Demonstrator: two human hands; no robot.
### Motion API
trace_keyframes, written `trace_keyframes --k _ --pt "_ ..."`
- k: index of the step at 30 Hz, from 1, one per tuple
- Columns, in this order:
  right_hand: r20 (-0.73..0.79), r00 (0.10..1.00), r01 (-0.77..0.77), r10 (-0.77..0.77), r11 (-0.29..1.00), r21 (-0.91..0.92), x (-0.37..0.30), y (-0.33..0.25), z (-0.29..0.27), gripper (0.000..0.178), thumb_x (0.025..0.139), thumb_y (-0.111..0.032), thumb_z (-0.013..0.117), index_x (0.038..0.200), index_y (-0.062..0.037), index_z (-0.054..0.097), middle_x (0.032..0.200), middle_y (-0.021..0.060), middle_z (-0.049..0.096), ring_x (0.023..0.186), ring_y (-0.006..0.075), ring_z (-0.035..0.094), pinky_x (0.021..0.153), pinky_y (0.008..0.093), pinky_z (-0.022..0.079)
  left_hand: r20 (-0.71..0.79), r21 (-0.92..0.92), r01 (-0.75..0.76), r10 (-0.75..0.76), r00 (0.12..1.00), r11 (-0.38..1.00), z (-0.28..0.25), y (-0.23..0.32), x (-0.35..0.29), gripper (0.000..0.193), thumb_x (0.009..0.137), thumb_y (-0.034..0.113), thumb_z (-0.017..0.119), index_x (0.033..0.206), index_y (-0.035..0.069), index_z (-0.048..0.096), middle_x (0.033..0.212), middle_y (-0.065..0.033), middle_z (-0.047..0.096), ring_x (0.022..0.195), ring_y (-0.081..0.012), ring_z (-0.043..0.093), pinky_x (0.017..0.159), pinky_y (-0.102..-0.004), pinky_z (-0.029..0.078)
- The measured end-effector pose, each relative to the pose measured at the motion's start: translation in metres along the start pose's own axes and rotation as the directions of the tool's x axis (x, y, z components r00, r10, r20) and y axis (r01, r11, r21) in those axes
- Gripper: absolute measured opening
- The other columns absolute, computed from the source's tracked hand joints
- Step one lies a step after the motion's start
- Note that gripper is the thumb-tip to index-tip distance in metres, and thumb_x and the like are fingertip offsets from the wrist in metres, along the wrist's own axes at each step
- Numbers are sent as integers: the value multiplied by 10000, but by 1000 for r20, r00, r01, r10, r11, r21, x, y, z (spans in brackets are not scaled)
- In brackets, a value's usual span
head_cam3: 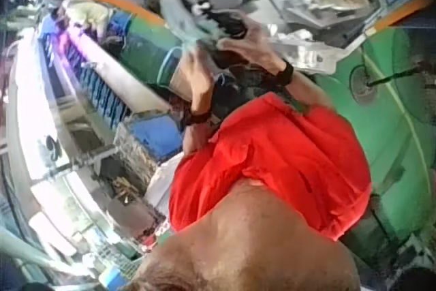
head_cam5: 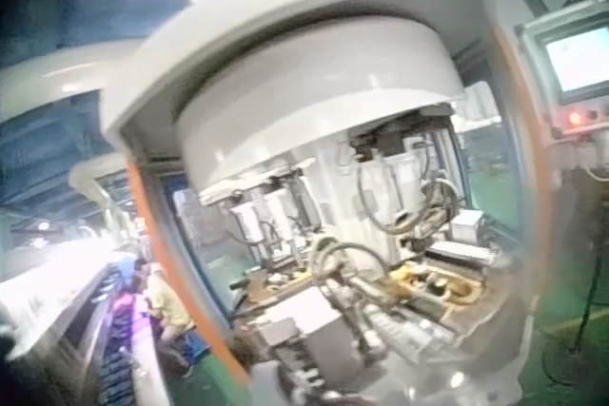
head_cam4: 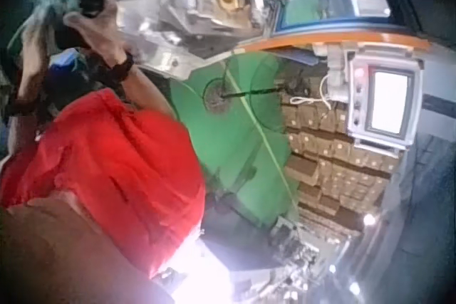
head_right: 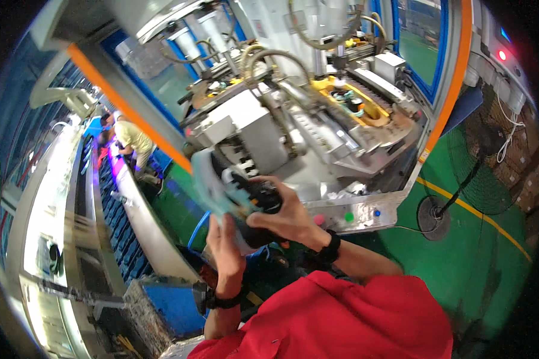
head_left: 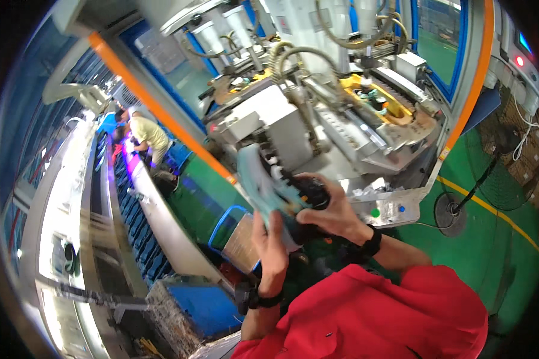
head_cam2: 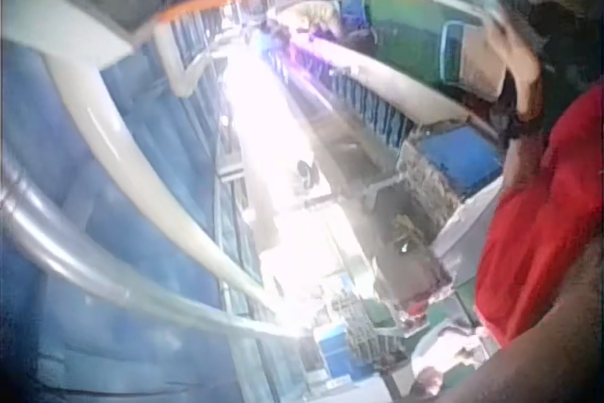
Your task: Operating a pressing or lasting machine to assemble shoe parts on a production line.
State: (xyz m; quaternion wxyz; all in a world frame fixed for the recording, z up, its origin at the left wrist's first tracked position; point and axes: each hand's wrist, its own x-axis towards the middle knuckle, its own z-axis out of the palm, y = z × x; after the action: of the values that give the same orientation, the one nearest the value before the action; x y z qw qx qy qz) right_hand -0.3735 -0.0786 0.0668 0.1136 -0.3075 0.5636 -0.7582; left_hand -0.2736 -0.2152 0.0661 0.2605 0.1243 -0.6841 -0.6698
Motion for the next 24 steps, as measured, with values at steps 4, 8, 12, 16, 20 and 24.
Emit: trace_keyframes --k 4,8,12,16,20,24 --pt "-370 929 -77 9 982 -171 10 5 -120 620 653 -68 765 1242 -28 575 1108 35 621 1002 113 557 924 277 444 347 63 18 -39 937 998 106 -35 74 544 1012 267 496 1446 -34 363 1328 -157 539 1195 -207 514 1026 -314 378" --pt "-577 814 -92 -58 970 -226 19 10 -233 585 665 -77 748 1224 -27 587 1100 48 618 971 130 578 896 271 460 342 413 -134 -17 940 901 208 -103 165 729 924 414 606 1404 -83 372 1304 -306 530 1178 -378 564 958 -421 455" --pt "-740 664 -164 -104 946 -280 24 9 -291 558 708 -77 710 1244 -18 571 1094 62 625 971 142 594 902 292 469 344 534 -309 132 930 787 285 -182 263 721 890 409 620 1333 -114 396 1219 -357 540 1110 -487 550 945 -470 454" --pt "-801 584 -238 -129 916 -321 22 -1 -307 562 736 -126 718 1255 9 552 1116 64 611 985 147 584 903 281 461 254 690 -137 -62 965 711 325 -244 339 826 842 380 670 1383 -124 301 1173 -390 544 1090 -478 569 927 -481 472" --pt "-839 507 -311 -195 867 -389 24 1 -332 555 741 -139 698 1247 29 545 1094 65 606 959 136 578 881 269 466 207 695 23 -230 951 718 364 -265 363 914 830 206 672 1455 -104 82 1302 -380 436 1081 -505 553 918 -507 477" --pt "-779 585 -388 -228 765 -515 76 8 -371 524 723 -83 671 1228 15 569 1002 54 626 879 128 585 809 262 483 114 653 42 -153 982 756 336 -264 377 738 787 96 641 1392 -119 278 1125 -342 586 1051 -452 592 895 -480 480"
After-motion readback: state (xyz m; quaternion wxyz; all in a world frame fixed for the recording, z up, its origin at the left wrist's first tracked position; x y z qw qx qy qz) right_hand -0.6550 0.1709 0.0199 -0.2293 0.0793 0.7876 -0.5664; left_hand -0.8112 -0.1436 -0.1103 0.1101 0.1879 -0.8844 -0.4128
